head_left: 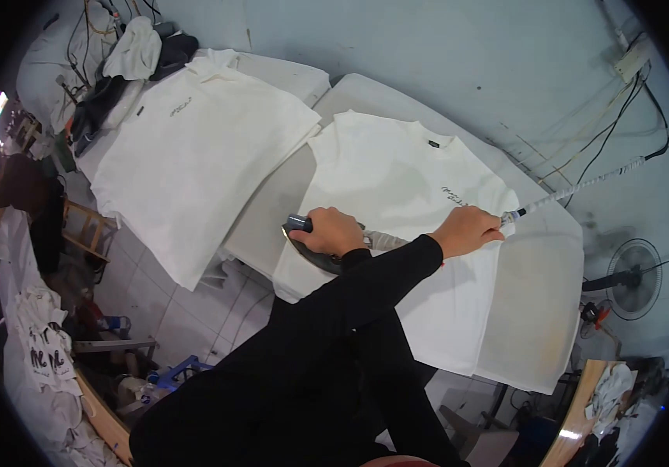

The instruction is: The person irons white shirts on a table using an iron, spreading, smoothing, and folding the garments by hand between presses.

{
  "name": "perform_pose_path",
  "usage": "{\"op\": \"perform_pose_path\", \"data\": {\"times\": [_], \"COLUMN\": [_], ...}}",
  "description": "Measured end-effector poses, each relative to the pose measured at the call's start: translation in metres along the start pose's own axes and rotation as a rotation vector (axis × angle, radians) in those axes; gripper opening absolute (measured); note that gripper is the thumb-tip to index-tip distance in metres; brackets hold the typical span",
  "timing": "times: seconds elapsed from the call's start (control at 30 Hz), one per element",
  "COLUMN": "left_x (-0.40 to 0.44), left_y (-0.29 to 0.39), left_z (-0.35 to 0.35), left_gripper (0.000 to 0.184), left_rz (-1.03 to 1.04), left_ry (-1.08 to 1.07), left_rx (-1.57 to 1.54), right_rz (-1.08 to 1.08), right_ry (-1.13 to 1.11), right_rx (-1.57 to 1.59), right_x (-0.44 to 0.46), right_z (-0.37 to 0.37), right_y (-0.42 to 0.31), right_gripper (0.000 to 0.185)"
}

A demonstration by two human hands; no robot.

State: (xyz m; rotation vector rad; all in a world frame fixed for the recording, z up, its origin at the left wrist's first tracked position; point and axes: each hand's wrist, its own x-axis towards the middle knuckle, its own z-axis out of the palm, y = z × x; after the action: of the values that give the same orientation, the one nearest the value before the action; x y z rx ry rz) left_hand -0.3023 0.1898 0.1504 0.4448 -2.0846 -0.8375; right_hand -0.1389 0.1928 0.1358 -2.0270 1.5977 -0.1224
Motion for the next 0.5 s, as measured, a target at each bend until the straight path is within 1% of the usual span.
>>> {"op": "perform_pose_path", "data": {"times": [0.03,0.13,0.23,0.33,0.43,0.5], "left_x": [0.0,-0.003,-0.004,-0.004,-0.004,-0.004], "left_y": [0.0,-0.002,-0.006,-0.013,-0.013,-0.014], "left_z": [0.001,0.004,0.009,0.014,0.014,0.014], "left_gripper": [0.028,0.023,0.013,0.004,0.003,0.003], "left_rz": [-0.024,-0.011,-0.025,-0.03,-0.036,-0.024], "left_ry": [-0.033,-0.048,-0.094,-0.182,-0.191,-0.156], "left_rx": [0.001,0.016,-0.044,0.013,0.042,0.02], "right_rz": [0.004,0.016,-0.012,0.009,0.007,0.003], "right_ry": [-0.006,-0.041,-0.001,0.002,0.014,0.004], "right_rx": [0.005,0.039,0.019,0.004,-0.005,0.009], "right_x": [-0.001,0.0,0.001,0.005,0.003,0.003], "right_z": [-0.002,-0.006,0.0,0.003,0.002,0.001], "right_y": [0.0,-0.001,0.002,0.004,0.003,0.002], "right_gripper": [0.061,0.061,0.06,0.058,0.059,0.06]}}
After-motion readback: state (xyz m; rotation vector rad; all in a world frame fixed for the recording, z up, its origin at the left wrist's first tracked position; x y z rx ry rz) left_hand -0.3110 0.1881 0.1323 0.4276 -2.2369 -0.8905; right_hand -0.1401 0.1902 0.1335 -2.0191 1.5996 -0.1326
